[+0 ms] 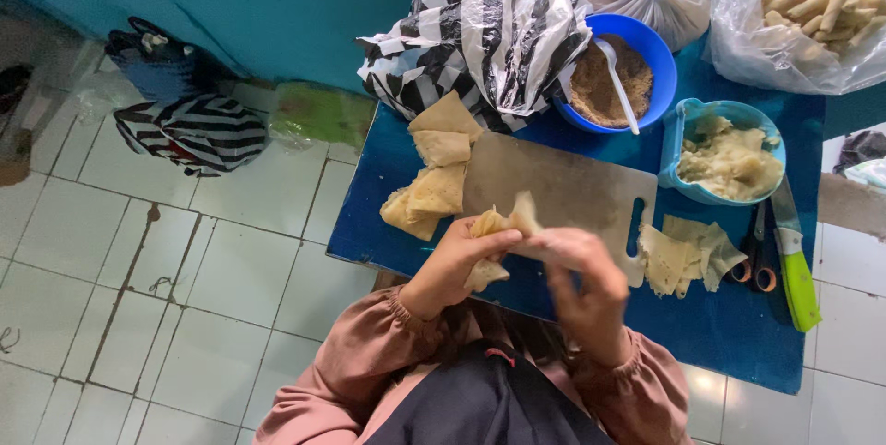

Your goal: The person places square dough wrappers on a cutting board, spoons brown filling from a blue bowl onto each wrapper, and folds the wrapper over the filling by hand, setting finished folded pieces aside. They repeat the spooning and folding cycle for successive wrappers.

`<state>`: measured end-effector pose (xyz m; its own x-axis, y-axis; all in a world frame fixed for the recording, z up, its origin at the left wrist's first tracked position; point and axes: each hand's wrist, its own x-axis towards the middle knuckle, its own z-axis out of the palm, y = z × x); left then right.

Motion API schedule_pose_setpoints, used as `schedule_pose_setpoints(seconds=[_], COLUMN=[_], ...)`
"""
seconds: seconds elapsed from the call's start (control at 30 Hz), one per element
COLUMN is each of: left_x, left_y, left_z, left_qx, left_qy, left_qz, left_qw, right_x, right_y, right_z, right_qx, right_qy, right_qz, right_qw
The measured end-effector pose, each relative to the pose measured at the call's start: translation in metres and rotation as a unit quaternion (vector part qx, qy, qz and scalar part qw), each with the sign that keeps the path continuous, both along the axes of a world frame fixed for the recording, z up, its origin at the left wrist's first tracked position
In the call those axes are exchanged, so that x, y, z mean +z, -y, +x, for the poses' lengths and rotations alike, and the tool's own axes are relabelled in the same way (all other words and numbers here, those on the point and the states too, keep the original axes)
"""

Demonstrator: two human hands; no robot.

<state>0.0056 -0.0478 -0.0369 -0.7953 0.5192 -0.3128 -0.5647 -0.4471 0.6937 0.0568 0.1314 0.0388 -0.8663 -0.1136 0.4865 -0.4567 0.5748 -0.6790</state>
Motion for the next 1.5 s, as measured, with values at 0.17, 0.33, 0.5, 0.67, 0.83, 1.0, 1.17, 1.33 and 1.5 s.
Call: schedule_pose_setpoints(seconds=[0.17, 0.33, 0.5, 0.67, 0.83, 1.0, 1.17, 1.33, 1.5], left_x=[-0.006, 0.008, 0.029, 0.02, 0.001, 0.0, 0.023, 0.042, 0.028], left_y=[0.002, 0.001, 0.016, 0.027, 0.021, 0.005, -0.009, -0.012, -0.034], left_z=[-0.013, -0.038, -0.032, -0.035, -0.05, -0.053, -0.054, -0.029, -0.022], left_qx=[-0.033, 0.043, 0.155, 0.156, 0.052, 0.101, 0.161, 0.193, 0.176], left_qy=[-0.075, -0.21, -0.336, -0.265, -0.189, -0.344, -0.408, -0.402, -0.267], left_qz=[-0.032, -0.246, -0.399, -0.288, -0.23, -0.462, -0.526, -0.297, -0.149], left_qw=[0.996, 0.945, 0.839, 0.907, 0.953, 0.811, 0.728, 0.844, 0.936], right_x=[-0.023, -0.053, -0.06, -0.038, -0.025, -0.041, -0.039, -0.023, -0.02], right_y=[-0.027, -0.031, -0.003, 0.01, 0.004, 0.01, 0.017, 0.013, 0.004], right_z=[-0.037, -0.075, -0.097, -0.086, -0.083, -0.089, -0.1, -0.069, -0.036], right_qx=[0.069, -0.002, -0.029, 0.027, 0.045, -0.133, -0.161, -0.079, -0.004], right_qy=[0.415, 0.333, 0.208, 0.242, 0.258, 0.097, -0.003, -0.009, 0.294], right_qz=[-0.436, -0.384, -0.258, -0.349, -0.433, -0.086, 0.244, 0.041, -0.357], right_qw=[0.796, 0.861, 0.943, 0.905, 0.862, 0.983, 0.956, 0.996, 0.886])
